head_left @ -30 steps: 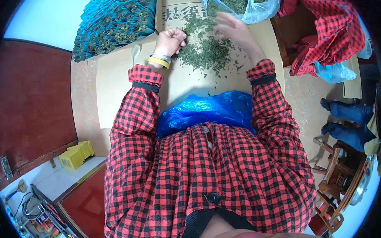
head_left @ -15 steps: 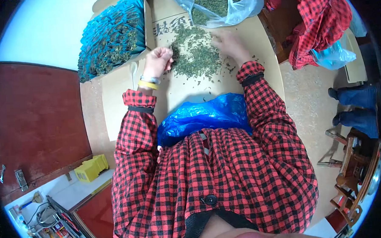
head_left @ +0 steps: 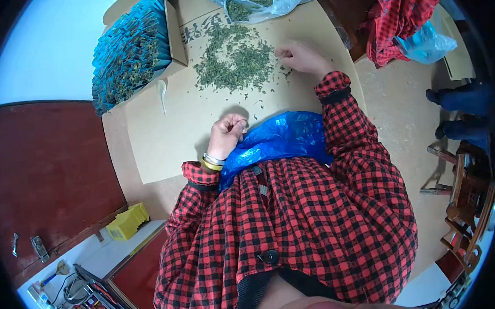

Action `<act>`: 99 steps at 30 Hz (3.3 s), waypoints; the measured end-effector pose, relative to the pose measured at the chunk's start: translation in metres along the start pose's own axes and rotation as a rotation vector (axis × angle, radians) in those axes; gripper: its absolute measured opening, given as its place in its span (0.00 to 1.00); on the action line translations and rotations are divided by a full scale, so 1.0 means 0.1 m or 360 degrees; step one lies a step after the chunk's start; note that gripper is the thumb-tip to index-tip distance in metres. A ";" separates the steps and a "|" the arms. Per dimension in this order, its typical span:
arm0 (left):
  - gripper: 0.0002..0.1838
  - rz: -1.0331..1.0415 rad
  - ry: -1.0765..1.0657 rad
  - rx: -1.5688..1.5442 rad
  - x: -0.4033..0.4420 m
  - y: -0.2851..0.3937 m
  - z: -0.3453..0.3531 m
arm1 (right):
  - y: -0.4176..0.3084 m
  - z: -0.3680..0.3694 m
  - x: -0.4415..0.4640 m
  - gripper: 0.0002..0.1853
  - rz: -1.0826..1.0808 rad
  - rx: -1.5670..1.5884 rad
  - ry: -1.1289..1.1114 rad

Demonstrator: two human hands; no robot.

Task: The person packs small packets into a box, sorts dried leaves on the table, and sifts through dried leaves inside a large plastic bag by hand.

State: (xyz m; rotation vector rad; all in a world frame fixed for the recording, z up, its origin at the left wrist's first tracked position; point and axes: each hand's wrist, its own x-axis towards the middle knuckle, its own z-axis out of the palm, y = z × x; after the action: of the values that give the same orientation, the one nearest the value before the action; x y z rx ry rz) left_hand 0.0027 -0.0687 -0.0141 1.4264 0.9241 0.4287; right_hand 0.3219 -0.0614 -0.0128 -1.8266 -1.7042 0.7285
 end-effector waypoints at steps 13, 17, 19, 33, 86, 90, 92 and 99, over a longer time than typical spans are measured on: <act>0.08 0.0038 -0.0104 0.0140 0.85 0.51 -0.34 | -0.07 0.19 0.07 0.09 -0.0195 -0.0279 0.0243; 0.09 0.0506 0.0350 0.1114 2.01 0.59 -0.32 | -0.16 0.16 0.06 0.09 0.0063 0.0389 0.0144; 0.10 0.0492 0.0378 0.1315 2.32 0.66 -0.30 | -0.19 0.20 0.04 0.08 0.0093 0.0518 0.0094; 0.06 0.0000 0.0169 0.0294 1.45 0.43 -0.85 | -0.09 0.39 1.40 0.11 -0.0554 -0.0455 0.0572; 0.07 -0.0238 -0.0046 -0.0446 1.23 0.56 -0.89 | -0.64 0.44 1.54 0.08 -0.0450 -0.1018 -0.0378; 0.06 -0.0150 0.0032 -0.0350 1.39 0.55 -0.83 | -0.39 0.17 1.28 0.07 -0.0255 -0.0377 -0.0137; 0.06 -0.0088 0.0037 -0.0231 1.44 0.51 -0.77 | -0.19 0.14 1.08 0.07 -0.0193 -0.0128 -0.0175; 0.08 -0.0083 -0.0112 -0.0219 1.66 0.62 -0.64 | -0.06 0.11 0.75 0.06 0.0201 0.0814 -0.0221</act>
State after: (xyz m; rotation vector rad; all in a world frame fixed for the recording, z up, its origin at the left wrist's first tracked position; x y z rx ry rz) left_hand 0.0704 0.1056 0.0047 1.2819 0.8570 0.3934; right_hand 0.3147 0.0142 -0.0183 -1.5547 -1.3250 1.2390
